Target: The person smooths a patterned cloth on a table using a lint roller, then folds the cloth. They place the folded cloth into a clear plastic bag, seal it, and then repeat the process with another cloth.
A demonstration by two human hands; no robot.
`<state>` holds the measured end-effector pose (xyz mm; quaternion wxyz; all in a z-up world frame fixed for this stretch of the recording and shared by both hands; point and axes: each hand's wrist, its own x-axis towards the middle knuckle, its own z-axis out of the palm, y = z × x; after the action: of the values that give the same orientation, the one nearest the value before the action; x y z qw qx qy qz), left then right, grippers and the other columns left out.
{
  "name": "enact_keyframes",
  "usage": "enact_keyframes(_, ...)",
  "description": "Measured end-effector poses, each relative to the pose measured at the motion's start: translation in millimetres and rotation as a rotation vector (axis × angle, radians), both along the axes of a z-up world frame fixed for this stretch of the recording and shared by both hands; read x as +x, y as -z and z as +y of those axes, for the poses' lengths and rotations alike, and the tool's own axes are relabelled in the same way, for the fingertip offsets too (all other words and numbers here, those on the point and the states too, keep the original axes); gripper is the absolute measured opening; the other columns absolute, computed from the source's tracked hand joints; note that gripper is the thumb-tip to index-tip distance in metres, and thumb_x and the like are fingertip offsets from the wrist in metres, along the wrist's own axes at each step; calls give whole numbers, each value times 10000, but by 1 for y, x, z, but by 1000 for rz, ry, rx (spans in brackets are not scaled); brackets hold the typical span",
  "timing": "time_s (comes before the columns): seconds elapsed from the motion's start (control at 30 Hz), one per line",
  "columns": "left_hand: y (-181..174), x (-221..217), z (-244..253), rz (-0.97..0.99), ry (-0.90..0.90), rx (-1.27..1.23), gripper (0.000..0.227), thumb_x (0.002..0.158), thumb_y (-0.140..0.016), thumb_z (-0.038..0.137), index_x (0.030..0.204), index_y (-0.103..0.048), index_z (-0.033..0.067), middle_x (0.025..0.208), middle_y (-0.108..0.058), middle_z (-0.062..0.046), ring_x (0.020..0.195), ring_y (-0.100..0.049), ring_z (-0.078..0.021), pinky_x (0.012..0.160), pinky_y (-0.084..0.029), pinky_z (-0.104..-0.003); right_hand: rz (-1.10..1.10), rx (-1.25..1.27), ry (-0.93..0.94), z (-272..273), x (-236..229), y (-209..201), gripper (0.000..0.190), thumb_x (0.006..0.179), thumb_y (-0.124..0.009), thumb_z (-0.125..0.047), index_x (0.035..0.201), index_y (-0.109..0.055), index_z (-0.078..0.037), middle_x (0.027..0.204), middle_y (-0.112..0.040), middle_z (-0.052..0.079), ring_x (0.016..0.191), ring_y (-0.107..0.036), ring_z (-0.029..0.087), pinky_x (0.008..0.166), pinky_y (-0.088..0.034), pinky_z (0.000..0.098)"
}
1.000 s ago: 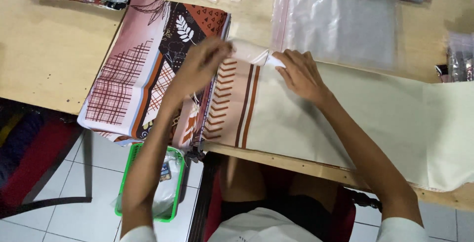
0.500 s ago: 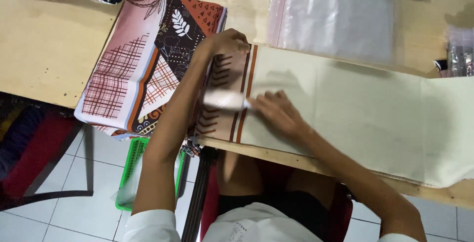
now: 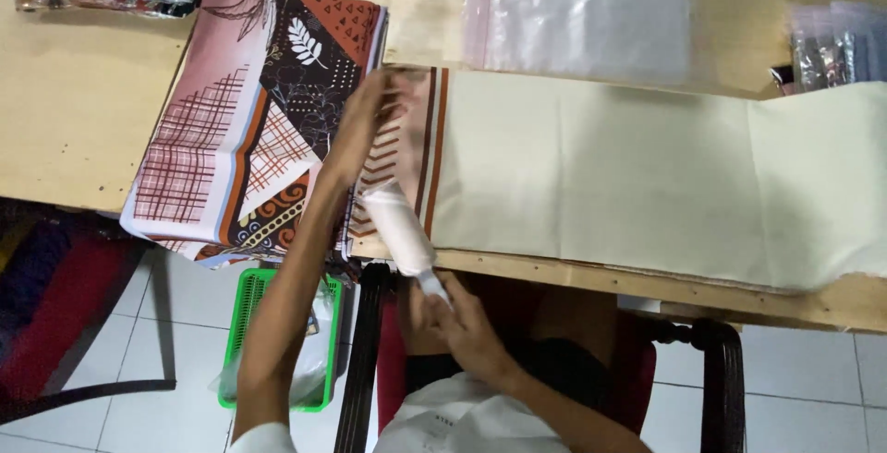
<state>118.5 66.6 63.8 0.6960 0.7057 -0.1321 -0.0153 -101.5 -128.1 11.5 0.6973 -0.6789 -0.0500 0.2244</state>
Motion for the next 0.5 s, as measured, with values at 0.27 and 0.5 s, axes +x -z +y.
enact_keyframes(0.27,52,-70,-12,35,-152,21,603,1033,-289,584,1356,-432,95,1336,-561,-139,1247,-574,-280,1074,-431,-399,327,501,321,72,-3,16,366,1073,-424,-430,1092,-506,-74,559,-378,15,331,-294,100,340,-266,250)
enact_keyframes(0.5,40,-81,-25,-282,-131,583,390,1070,-449,326,1331,-459,36,1249,-545,-162,1147,-565,-300,949,-463,-426,446,578,667,21,-11,50,342,1031,-522,-472,1059,-591,-138,588,-375,-61,423,-327,37,368,-276,222)
